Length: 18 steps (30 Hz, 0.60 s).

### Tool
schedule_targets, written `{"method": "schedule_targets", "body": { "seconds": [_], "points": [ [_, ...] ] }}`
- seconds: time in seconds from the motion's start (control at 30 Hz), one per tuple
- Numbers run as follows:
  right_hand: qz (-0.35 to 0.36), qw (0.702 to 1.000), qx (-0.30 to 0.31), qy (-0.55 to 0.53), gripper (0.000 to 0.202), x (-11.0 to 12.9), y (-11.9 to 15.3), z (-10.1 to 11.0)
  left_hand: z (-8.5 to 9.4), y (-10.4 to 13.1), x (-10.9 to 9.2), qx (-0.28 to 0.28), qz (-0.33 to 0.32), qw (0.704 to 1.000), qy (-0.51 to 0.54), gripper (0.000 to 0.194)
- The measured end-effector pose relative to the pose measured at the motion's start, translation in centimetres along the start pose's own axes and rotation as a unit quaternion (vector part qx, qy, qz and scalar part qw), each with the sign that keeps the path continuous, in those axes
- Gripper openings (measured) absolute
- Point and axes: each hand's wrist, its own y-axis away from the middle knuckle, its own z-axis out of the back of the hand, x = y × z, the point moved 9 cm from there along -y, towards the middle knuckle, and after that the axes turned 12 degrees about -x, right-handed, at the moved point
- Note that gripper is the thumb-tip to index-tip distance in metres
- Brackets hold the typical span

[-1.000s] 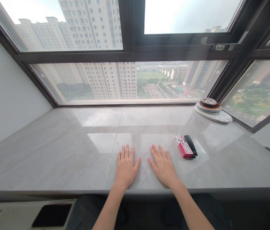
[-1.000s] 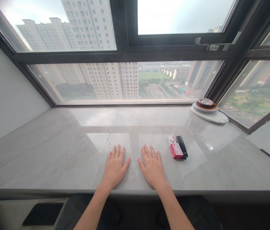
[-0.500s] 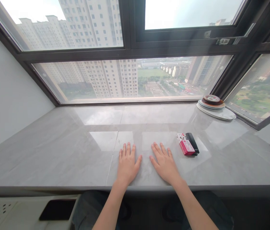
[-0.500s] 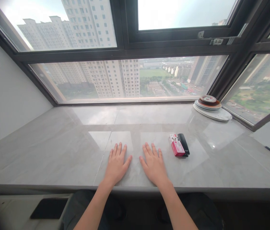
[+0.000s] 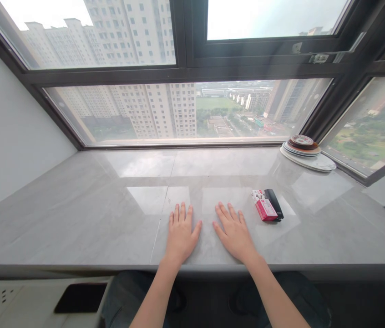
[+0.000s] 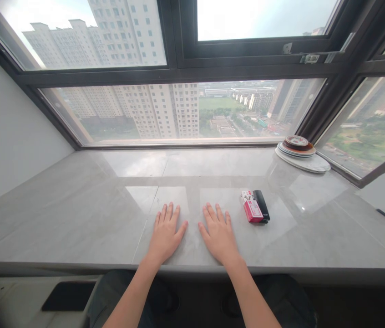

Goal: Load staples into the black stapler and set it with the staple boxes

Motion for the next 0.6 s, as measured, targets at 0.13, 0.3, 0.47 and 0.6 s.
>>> {"method": "schedule_targets", "body": {
  "seconds": [0.13,0.3,0.47,0.6],
  "points": [
    [0.000,1.000,-0.003,-0.004,0.061,0.0,0.0,0.2,0.0,0.0,0.0,-0.001,-0.001,1.000,0.007,0.062],
    [-0.001,1.000,-0.011,-0.021,0.061,-0.1,0.1,0.0,0.0,0.0,0.0,-0.002,-0.003,1.000,0.005,0.063],
    [-0.012,0.996,0.000,-0.087,0.060,-0.2,-0.3,0.6,-0.1,0.0,0.1,-0.003,-0.003,1.000,0.005,0.063],
    [-0.049,0.971,-0.022,-0.232,0.054,-2.3,-1.7,5.2,-0.2,0.0,0.2,0.000,0.001,1.000,0.005,0.063]
  ]
}}
